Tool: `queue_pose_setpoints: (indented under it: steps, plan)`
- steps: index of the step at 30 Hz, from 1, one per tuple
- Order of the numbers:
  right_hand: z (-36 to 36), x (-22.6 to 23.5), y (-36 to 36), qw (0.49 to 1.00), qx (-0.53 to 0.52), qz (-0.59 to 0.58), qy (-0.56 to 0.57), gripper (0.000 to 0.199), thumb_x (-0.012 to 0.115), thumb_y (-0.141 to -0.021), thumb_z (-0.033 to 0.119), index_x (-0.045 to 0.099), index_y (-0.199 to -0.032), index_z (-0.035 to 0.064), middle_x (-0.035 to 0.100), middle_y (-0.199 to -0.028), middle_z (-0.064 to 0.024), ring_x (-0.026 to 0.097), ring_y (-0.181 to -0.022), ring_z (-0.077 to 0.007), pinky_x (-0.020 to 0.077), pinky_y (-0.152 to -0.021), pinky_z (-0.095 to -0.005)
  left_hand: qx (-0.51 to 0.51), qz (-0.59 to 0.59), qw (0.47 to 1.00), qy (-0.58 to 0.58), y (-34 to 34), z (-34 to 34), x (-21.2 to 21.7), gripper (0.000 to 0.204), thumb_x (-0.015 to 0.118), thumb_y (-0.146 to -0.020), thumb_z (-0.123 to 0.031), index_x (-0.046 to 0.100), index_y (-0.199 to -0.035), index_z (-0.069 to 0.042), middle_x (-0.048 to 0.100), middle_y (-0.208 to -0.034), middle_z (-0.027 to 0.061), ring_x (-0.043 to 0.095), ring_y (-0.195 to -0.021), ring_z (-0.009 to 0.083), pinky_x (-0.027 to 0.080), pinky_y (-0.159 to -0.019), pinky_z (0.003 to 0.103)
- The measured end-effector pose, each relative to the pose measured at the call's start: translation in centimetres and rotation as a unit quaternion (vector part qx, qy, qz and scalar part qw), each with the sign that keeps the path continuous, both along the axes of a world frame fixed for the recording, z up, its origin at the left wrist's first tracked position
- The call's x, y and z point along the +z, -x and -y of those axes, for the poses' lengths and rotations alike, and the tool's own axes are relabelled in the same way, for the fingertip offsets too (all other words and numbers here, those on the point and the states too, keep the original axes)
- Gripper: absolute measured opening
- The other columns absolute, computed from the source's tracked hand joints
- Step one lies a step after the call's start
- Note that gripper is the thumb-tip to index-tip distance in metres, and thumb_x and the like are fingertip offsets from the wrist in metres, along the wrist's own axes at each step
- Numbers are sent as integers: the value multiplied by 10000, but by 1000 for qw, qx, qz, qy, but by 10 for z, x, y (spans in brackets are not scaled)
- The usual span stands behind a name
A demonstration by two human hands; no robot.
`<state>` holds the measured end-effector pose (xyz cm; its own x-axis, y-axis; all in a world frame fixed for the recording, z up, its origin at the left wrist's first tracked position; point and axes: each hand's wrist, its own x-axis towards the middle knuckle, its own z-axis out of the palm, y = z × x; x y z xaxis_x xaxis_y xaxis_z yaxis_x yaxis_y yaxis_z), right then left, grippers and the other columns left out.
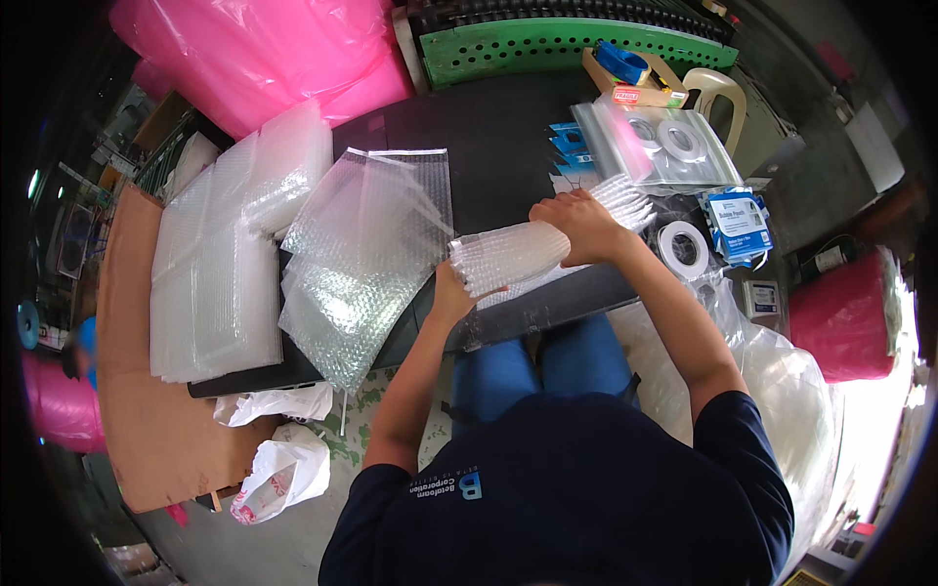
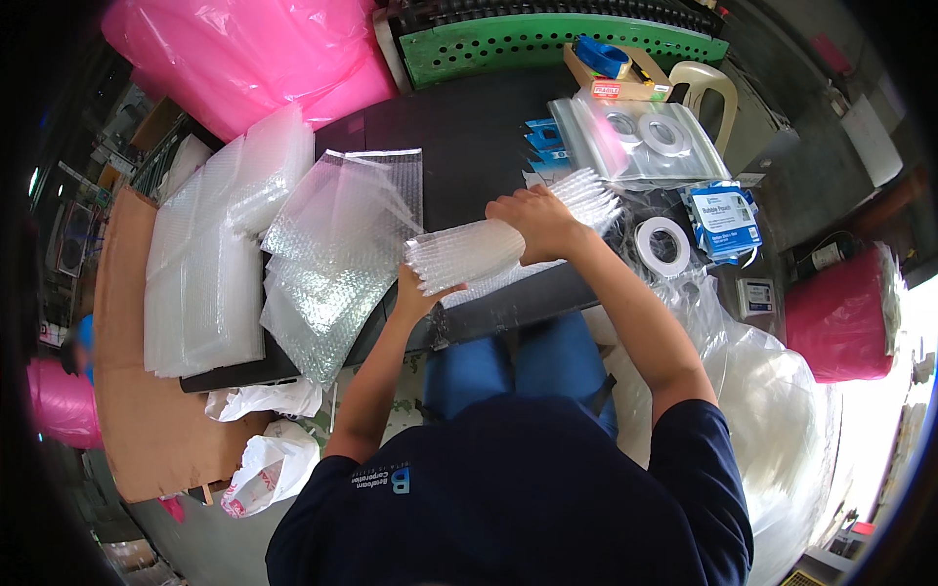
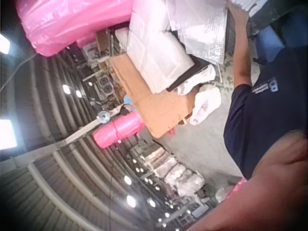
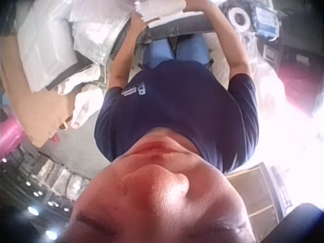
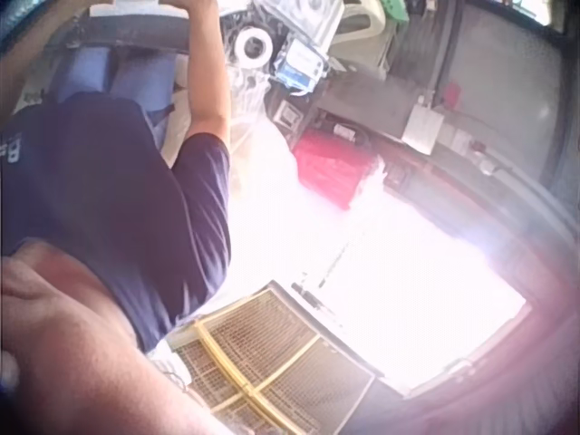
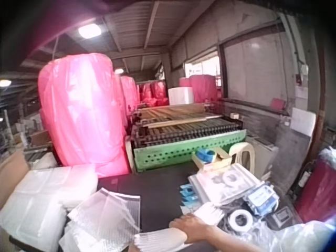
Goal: The person handles bubble wrap sheets and clear adhesive tape at a workbench. They apply strips of tape to the edges of the bubble wrap sheets and stack them. The person also moves a large white plastic bag and a stack of blue packages on the table.
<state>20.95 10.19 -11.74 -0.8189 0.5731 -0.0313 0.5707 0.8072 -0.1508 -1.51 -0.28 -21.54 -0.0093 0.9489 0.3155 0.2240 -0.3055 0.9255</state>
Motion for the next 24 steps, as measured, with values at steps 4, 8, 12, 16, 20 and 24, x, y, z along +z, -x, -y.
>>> queue_pose_setpoints:
  steps: [4,8,12,16,20,24]
  plan:
    - [20,48,-33,974,-66,-198,-92,868,767,-612,268,375,-1379,159,433,-1350,-131,364,-1296,-268,173,-1114,-449,94,38,994,-31,14,26,-14,470,813,-655,-179,599,-1032,2,655,-1017,99,635,-915,206,487,-877,374]
    - [22,23,-64,631,-182,-753,-33,906,671,-747,475,233,-1453,113,309,-1454,-169,296,-1346,-276,129,-1124,-450,183,148,970,-64,34,60,-15,397,736,-724,-187,595,-1047,-3,643,-1026,100,628,-917,227,492,-866,383]
    - [37,4,-60,562,-25,-746,356,889,443,-859,627,127,-1473,67,253,-1476,-176,323,-1314,-284,230,-1099,-404,237,174,951,-93,41,86,22,407,727,-729,-197,587,-1059,-3,632,-1042,108,617,-934,235,484,-874,386]
    - [47,2,-50,422,-6,-781,460,684,350,-948,516,270,-1421,28,330,-1445,-138,378,-1274,-251,272,-1081,-381,240,166,948,-124,33,103,49,417,719,-734,-206,579,-1071,-3,620,-1059,116,605,-950,243,477,-882,390]
    - [57,27,-44,580,-273,-765,-59,589,305,-977,448,391,-1340,-7,412,-1384,-160,382,-1275,-249,316,-1026,-372,225,142,953,-149,20,130,78,428,711,-739,-216,571,-1083,-3,609,-1076,124,594,-967,251,470,-889,393]
    - [104,43,-21,720,-48,-604,-339,546,276,-963,490,574,-1213,108,554,-1261,-106,396,-1274,-277,178,-1076,-461,216,123,955,-164,10,148,91,438,703,-744,-226,563,-1095,-3,598,-1092,132,583,-984,259,462,-897,396]
